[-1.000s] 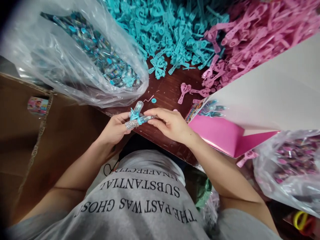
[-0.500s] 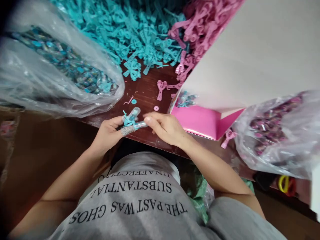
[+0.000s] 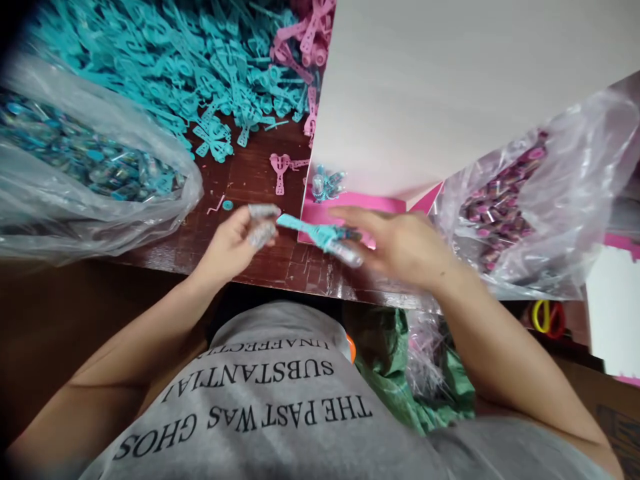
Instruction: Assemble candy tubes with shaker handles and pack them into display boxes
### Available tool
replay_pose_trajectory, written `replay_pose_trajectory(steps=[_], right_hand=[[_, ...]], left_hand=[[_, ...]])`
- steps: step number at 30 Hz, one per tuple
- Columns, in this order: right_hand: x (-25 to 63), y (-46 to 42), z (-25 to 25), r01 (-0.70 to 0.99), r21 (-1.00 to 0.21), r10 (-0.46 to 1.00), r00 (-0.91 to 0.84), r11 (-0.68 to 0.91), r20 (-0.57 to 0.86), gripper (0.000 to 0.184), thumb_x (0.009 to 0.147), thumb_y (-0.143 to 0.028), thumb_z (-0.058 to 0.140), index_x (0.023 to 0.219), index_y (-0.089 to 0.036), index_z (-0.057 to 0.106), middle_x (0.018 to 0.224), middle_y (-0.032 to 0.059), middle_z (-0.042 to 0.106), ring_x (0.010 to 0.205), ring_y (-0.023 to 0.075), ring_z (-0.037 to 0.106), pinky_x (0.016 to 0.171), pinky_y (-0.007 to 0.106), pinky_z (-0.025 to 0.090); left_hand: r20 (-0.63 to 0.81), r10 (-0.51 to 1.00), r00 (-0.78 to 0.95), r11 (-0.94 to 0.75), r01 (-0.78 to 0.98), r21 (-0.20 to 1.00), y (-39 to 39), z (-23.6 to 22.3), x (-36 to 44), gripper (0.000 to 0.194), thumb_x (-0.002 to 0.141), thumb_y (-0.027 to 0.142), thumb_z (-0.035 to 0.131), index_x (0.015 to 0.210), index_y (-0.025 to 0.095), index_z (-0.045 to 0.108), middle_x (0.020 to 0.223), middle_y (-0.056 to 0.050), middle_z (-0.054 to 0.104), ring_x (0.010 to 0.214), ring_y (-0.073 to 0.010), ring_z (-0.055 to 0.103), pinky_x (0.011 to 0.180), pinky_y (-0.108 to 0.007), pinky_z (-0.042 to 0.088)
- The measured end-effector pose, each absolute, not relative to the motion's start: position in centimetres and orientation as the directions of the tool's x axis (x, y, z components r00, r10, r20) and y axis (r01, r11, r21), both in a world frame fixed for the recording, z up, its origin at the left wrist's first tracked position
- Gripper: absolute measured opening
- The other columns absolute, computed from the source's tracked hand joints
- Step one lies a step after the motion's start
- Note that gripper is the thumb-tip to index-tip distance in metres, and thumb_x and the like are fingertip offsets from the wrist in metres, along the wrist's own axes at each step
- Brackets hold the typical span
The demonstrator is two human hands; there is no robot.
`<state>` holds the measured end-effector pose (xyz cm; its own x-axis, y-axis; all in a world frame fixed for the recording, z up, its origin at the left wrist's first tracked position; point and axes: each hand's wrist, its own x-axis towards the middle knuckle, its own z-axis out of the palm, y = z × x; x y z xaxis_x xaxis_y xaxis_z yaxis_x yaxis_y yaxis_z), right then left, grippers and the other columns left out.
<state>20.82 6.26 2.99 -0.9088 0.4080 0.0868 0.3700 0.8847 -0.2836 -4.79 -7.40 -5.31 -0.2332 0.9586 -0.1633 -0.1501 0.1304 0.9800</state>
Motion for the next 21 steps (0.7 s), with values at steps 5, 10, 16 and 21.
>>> replay_pose_trajectory(steps=[5,10,16,21], right_hand=[[19.7,8.5,2.8,0.623,-0.219,0.6,-0.782,0.751,-0.17,0.038,0.1,-0.05,0.057,0.125,-0.028,0.075,0.096,0.0083,0.081,0.073,0.0271,0.073,0.066,0.039,0.05],[18.3,8.5,3.5,0.698,-0.073,0.635,-0.685,0.712,-0.357,0.053,0.103,-0.051,0.051,0.146,-0.023,0.065,0.087,0.0101,0.08,0.072,0.0299,0.072,0.065,0.039,0.045],[17.4,8.8,2.8,0.547,-0.061,0.514,-0.816,0.835,-0.265,0.044,0.102,-0.043,0.052,0.138,-0.024,0.069,0.091,0.0087,0.082,0.074,0.0246,0.07,0.061,0.033,0.037],[16.1,10.6,2.4,0.405,-0.103,0.348,-0.869,0.909,-0.351,0.032,0.097,-0.043,0.056,0.117,-0.028,0.075,0.076,0.0027,0.075,0.067,0.022,0.067,0.06,0.033,0.035]], left_hand=[[0.217,0.905,-0.366,-0.193,0.1,0.976,3.5,-7.5,-3.7,0.077,0.077,0.053,0.095,0.138,0.024,0.058,0.143,-0.017,0.065,0.137,-0.0334,0.062,0.11,-0.046,0.053],[0.208,0.923,-0.323,-0.18,0.116,0.977,9.1,-9.0,-2.0,0.044,0.087,0.047,0.086,0.117,0.021,0.069,0.112,-0.01,0.076,0.112,-0.0283,0.071,0.103,-0.042,0.055],[0.193,0.909,-0.368,-0.157,0.127,0.979,8.1,-9.1,-2.0,0.033,0.096,0.051,0.075,0.093,0.019,0.072,0.083,-0.003,0.068,0.091,-0.0231,0.068,0.095,-0.039,0.054],[0.176,0.916,-0.362,-0.143,0.116,0.983,8.2,-9.1,-2.0,0.04,0.096,0.058,0.075,0.087,0.019,0.071,0.08,-0.003,0.065,0.094,-0.0243,0.066,0.096,-0.04,0.054]])
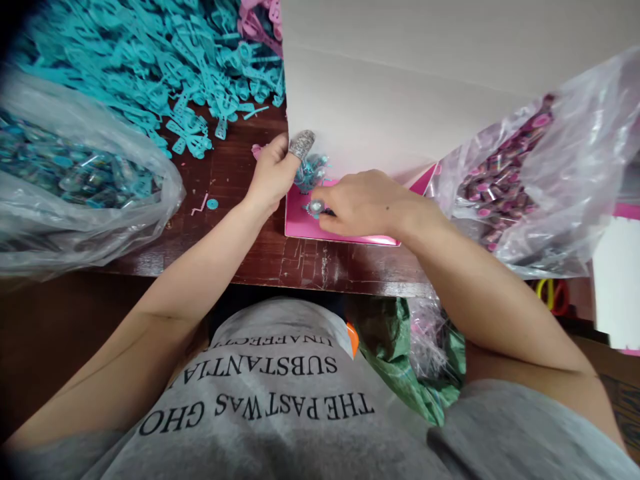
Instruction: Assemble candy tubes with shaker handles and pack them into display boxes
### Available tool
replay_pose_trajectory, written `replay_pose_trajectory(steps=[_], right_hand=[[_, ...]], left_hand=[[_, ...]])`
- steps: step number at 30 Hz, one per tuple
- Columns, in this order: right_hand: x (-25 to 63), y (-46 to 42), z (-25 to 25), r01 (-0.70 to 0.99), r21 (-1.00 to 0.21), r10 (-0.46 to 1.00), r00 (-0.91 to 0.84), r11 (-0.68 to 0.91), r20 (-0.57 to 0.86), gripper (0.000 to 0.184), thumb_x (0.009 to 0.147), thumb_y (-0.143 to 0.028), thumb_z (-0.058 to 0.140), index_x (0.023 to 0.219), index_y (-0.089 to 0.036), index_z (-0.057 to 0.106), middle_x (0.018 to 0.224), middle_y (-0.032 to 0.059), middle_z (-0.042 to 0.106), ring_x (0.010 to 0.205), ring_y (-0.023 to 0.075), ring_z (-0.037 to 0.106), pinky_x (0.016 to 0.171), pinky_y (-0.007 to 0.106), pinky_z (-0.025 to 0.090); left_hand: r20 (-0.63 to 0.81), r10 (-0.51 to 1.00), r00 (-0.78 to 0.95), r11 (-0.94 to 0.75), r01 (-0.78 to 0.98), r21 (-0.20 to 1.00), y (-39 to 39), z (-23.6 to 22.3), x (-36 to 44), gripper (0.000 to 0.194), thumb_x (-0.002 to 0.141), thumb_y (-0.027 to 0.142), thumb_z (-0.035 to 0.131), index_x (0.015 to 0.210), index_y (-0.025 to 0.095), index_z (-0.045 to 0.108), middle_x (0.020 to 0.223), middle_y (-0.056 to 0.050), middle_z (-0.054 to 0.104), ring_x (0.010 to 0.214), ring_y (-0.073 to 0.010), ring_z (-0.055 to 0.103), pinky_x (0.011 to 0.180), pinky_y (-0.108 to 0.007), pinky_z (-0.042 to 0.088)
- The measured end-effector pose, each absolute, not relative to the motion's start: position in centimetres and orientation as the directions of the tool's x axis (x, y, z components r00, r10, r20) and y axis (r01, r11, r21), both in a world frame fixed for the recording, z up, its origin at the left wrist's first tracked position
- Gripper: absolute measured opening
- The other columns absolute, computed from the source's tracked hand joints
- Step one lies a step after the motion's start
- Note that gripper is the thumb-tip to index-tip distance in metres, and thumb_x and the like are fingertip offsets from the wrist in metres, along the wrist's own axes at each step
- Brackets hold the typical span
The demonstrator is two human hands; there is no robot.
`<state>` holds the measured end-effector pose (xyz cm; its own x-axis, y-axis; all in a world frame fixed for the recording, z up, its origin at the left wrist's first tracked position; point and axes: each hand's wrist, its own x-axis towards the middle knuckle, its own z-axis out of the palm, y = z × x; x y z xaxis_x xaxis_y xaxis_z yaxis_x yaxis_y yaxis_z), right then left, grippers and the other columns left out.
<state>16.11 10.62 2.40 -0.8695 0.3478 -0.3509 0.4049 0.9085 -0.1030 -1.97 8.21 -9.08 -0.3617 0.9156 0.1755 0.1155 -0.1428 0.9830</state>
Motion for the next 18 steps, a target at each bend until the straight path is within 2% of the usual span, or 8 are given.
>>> replay_pose_trajectory(steps=[2,4,8,10,13,18], right_hand=[[15.4,10.9,2.7,0.398,-0.11,0.332,-0.863,0.911,-0.38,0.029,0.097,-0.044,0.056,0.11,-0.027,0.076,0.075,0.0026,0.074,0.067,0.0226,0.067,0.061,0.033,0.035],[14.5,10.7,3.1,0.441,-0.055,0.389,-0.838,0.896,-0.382,0.031,0.098,-0.044,0.055,0.108,-0.024,0.076,0.081,0.0063,0.076,0.072,0.0259,0.069,0.063,0.035,0.036],[13.7,9.4,3.5,0.543,0.086,0.545,-0.801,0.836,-0.247,0.037,0.104,-0.042,0.05,0.119,-0.016,0.072,0.098,0.0164,0.08,0.084,0.0325,0.073,0.065,0.037,0.039],[14.2,9.0,3.4,0.547,0.072,0.551,-0.82,0.834,-0.155,0.038,0.107,-0.044,0.047,0.12,-0.018,0.072,0.104,0.0163,0.08,0.088,0.0319,0.073,0.067,0.037,0.04],[15.5,8.9,3.2,0.514,0.01,0.512,-0.854,0.858,-0.086,0.042,0.11,-0.048,0.042,0.109,-0.023,0.075,0.103,0.0127,0.079,0.092,0.0296,0.072,0.068,0.037,0.041],[16.1,9.6,3.1,0.478,-0.05,0.467,-0.873,0.877,-0.144,0.046,0.108,-0.054,0.044,0.096,-0.025,0.077,0.091,0.0097,0.077,0.091,0.0292,0.071,0.068,0.037,0.042]], left_hand=[[0.169,0.917,-0.362,-0.144,0.097,0.985,8.4,-9.4,-1.9,0.039,0.096,0.057,0.075,0.088,0.019,0.072,0.081,-0.003,0.064,0.095,-0.0248,0.066,0.095,-0.04,0.053],[0.161,0.916,-0.368,-0.145,0.071,0.987,8.6,-9.7,-1.8,0.036,0.096,0.056,0.076,0.092,0.02,0.073,0.081,-0.003,0.064,0.096,-0.025,0.067,0.094,-0.04,0.053],[0.151,0.919,-0.363,-0.154,0.02,0.988,8.6,-9.9,-1.5,0.042,0.098,0.062,0.071,0.094,0.02,0.071,0.081,-0.002,0.062,0.092,-0.0237,0.067,0.086,-0.037,0.054],[0.148,0.915,-0.376,-0.154,0.016,0.988,8.5,-9.7,-1.5,0.049,0.099,0.067,0.067,0.089,0.019,0.069,0.078,-0.002,0.06,0.09,-0.0225,0.067,0.083,-0.036,0.054],[0.139,0.902,-0.408,-0.138,0.033,0.99,8.1,-9.2,-1.6,0.057,0.1,0.072,0.061,0.078,0.019,0.062,0.072,-0.001,0.053,0.087,-0.0206,0.066,0.082,-0.035,0.053],[0.092,0.891,-0.444,-0.093,0.021,0.995,7.8,-8.7,-1.7,0.058,0.102,0.073,0.054,0.079,0.02,0.059,0.074,-0.001,0.057,0.083,-0.0198,0.065,0.08,-0.035,0.054]])
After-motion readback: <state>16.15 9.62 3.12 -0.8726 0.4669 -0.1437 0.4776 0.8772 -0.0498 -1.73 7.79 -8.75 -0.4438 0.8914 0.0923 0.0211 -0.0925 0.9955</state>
